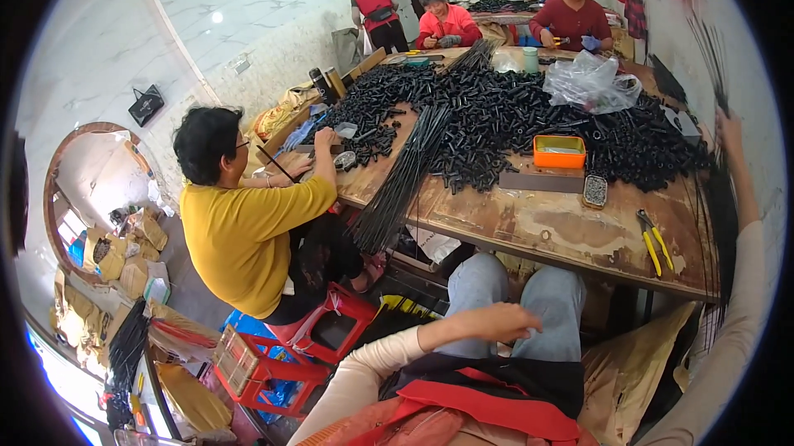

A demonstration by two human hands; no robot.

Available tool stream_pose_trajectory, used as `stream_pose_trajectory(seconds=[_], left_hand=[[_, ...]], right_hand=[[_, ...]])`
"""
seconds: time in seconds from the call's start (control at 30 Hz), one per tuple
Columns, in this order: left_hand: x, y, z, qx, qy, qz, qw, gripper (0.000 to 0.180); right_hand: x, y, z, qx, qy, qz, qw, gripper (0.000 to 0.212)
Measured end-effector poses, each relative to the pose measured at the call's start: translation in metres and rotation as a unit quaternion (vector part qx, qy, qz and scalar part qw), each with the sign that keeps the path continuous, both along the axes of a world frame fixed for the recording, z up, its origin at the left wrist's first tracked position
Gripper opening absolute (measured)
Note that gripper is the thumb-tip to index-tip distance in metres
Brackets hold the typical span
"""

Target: Assembling bundles of black electrical cables using plastic connectors and trimming them with pliers.

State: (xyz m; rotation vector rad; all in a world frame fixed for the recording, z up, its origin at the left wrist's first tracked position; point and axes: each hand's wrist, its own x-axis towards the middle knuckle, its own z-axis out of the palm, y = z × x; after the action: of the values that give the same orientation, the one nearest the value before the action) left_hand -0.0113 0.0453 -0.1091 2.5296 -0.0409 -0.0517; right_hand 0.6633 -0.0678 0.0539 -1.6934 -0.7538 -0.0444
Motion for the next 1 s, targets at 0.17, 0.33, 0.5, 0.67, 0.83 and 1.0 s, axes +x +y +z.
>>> stream_pose_trajectory(seconds=[0.17, 0.33, 0.5, 0.67, 0.83, 1.0], left_hand=[[0.017, 0.025, 0.103, -0.219, -0.101, -0.068, 0.968, 0.025], [0.049, 0.056, 0.157, -0.525, -0.179, 0.156, 0.817, 0.037], [-0.006, 0.05, 0.173, -0.614, -0.165, 0.195, 0.747, 0.034], [-0.035, 0.053, 0.149, -0.577, -0.193, 0.252, 0.752, 0.029], [-0.04, 0.024, 0.112, -0.56, -0.193, 0.237, 0.77, 0.034], [-0.041, 0.025, 0.126, -0.687, -0.127, 0.112, 0.707, 0.057]], right_hand=[[-0.198, 0.057, 0.04, 0.12, 0.401, 0.399, 0.816, 0.031], [-0.417, 0.114, 0.043, 0.198, 0.322, 0.444, 0.813, 0.016], [-0.493, 0.13, 0.057, 0.124, 0.209, 0.468, 0.849, 0.026], [-0.437, 0.134, 0.047, -0.043, -0.067, 0.421, 0.904, 0.047], [-0.461, 0.194, 0.074, 0.131, 0.256, 0.543, 0.789, 0.057], [-0.514, 0.152, 0.063, 0.088, 0.284, 0.594, 0.747, 0.059]])
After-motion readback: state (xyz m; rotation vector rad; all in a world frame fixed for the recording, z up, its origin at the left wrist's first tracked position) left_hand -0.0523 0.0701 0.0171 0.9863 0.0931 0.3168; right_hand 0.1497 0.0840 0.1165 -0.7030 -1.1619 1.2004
